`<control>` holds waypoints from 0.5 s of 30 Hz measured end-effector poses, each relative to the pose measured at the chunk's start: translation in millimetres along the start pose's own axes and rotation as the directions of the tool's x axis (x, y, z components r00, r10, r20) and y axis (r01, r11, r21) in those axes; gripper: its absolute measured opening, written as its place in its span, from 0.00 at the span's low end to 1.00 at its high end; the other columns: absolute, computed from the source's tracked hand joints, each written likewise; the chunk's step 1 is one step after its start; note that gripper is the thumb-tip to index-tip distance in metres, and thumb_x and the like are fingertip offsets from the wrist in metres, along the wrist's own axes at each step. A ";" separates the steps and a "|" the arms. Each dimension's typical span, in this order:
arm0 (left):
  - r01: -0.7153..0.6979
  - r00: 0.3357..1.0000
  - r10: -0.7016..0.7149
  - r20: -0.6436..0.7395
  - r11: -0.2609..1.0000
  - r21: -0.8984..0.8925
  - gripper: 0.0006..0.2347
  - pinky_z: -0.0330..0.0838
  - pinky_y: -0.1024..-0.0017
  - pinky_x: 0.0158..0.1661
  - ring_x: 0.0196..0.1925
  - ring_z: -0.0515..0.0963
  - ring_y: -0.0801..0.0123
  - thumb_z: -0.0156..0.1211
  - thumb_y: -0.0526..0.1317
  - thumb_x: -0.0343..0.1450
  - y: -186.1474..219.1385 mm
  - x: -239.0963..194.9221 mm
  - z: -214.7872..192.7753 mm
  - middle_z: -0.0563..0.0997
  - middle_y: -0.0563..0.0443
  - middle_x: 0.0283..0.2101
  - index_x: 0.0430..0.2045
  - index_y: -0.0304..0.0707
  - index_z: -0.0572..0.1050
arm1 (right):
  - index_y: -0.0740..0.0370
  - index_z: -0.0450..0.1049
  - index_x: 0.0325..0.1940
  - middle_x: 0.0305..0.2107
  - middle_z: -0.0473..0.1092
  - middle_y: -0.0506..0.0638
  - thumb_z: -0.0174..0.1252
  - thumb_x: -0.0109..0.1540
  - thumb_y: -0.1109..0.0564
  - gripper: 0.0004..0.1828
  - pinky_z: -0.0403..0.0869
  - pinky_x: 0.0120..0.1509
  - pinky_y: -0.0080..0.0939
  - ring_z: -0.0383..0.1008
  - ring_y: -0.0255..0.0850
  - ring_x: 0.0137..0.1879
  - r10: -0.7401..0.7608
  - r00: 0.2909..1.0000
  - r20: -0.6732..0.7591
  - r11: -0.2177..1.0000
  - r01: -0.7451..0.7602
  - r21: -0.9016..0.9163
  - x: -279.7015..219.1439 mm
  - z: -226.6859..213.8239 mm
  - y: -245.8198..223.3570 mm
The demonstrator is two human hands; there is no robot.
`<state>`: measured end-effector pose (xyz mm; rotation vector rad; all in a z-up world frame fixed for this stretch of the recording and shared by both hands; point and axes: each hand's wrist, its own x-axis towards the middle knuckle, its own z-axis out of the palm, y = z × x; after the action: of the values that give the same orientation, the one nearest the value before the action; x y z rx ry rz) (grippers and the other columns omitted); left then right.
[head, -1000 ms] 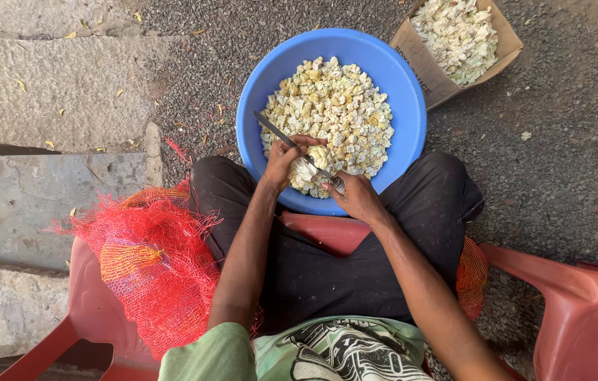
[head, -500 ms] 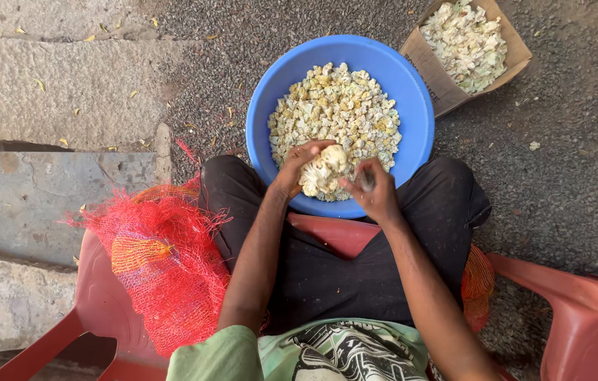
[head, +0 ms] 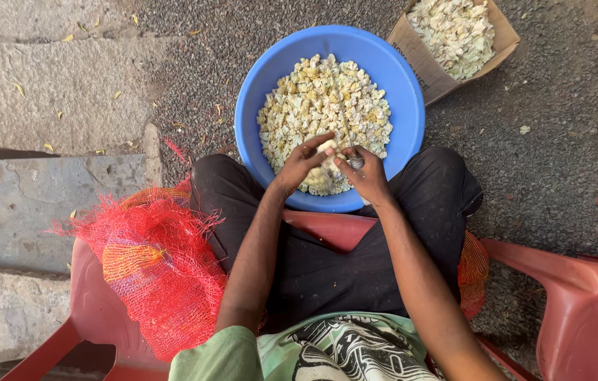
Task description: The person sits cross-legged on a chair and uses a knife to chop cauliflower florets in a blue bowl. They then separate white paper sheets and place them on the chair.
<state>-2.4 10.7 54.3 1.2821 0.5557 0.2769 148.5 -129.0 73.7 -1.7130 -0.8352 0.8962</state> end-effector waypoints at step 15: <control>-0.135 0.909 -0.025 -0.415 0.926 -0.353 0.16 0.78 0.59 0.55 0.54 0.81 0.58 0.64 0.42 0.71 -33.4 21.9 -9.4 0.79 0.42 0.52 0.47 0.39 0.66 | 0.64 0.74 0.44 0.33 0.77 0.48 0.75 0.57 0.50 0.22 0.74 0.44 0.36 0.76 0.33 0.39 -0.063 0.991 -0.114 0.989 0.046 -0.143 -6.2 16.0 12.0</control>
<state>7.2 20.0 15.5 0.8643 0.7842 0.6831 133.1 -130.5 59.5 -1.8365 -0.8785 0.7057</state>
